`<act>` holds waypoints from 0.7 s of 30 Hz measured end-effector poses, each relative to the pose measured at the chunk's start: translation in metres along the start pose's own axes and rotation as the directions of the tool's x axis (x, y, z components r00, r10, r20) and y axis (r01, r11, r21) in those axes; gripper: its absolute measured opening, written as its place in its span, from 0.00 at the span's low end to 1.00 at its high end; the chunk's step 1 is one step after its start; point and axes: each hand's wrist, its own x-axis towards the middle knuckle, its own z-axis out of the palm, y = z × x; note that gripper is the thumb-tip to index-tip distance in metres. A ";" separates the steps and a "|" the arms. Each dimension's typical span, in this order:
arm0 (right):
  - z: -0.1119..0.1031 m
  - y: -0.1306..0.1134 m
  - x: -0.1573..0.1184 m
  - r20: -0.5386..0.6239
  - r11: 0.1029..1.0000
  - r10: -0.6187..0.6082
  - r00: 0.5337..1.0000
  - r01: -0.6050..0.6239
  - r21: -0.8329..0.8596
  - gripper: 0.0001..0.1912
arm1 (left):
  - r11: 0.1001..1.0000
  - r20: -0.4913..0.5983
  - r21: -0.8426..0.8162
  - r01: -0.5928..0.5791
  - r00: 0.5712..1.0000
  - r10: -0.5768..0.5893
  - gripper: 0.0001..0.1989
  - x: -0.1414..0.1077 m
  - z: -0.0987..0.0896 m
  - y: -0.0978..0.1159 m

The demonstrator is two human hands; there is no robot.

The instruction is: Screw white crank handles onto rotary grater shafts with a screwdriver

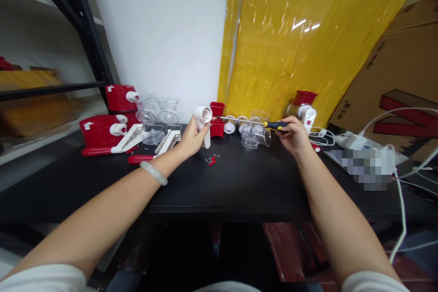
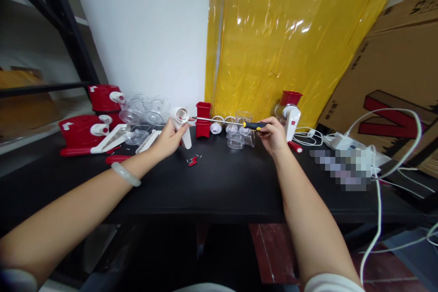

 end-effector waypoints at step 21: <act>0.027 0.006 -0.020 0.061 0.983 -0.161 0.985 0.165 -0.084 0.16 | 0.996 -0.219 0.045 0.079 0.973 -0.068 0.24 -0.003 0.000 -0.001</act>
